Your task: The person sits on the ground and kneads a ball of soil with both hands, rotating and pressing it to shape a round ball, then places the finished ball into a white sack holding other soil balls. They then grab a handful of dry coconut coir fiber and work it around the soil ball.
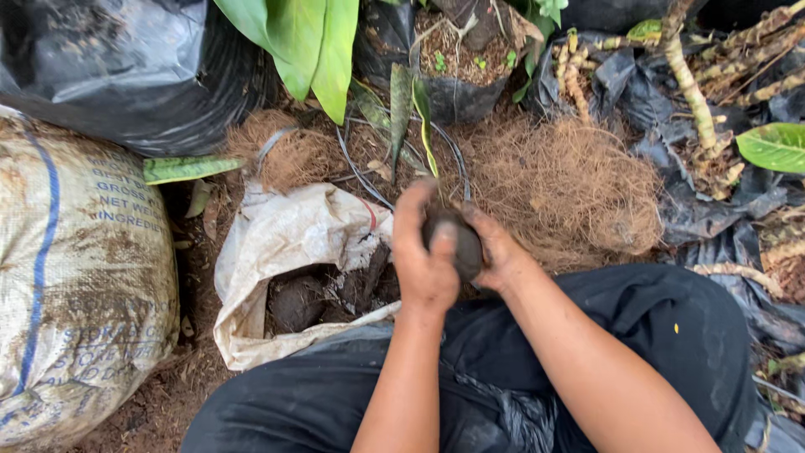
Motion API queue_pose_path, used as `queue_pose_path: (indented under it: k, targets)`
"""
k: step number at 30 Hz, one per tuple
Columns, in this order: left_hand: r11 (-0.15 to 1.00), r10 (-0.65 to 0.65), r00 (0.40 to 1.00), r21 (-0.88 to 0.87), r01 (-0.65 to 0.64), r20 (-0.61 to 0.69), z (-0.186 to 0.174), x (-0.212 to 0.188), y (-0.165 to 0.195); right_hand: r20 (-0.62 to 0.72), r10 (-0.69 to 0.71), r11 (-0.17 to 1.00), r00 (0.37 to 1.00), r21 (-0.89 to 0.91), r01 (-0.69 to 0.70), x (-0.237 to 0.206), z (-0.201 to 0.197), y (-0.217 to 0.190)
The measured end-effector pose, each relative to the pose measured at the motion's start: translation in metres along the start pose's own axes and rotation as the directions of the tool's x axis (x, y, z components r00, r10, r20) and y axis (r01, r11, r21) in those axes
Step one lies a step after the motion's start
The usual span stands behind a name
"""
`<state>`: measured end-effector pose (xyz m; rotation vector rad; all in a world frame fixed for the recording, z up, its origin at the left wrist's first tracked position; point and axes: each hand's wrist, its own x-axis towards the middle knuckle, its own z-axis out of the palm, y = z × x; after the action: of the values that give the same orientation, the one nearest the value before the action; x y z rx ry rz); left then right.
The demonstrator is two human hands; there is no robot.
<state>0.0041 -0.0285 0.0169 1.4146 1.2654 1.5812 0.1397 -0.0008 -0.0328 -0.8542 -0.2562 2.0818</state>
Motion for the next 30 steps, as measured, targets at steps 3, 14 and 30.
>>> queue_pose_path:
  k: [3,14,30]
  targets:
    - [0.955,0.105,0.994,0.282,-0.095,-0.02,0.004,0.003,0.006,0.004,0.063,0.995,0.998,0.081,-0.063,0.005,-0.01,0.006]
    - [0.855,-0.502,0.865,0.15,0.497,-0.006,0.0,0.018,-0.008,-0.054,0.014,0.997,0.998,-0.074,-0.018,0.001,-0.012,0.024]
    - [0.286,-0.864,0.449,-0.509,0.812,0.23,-0.009,0.03,-0.021,0.191,-0.616,0.431,0.765,-0.73,0.53,-0.03,0.058,-0.01]
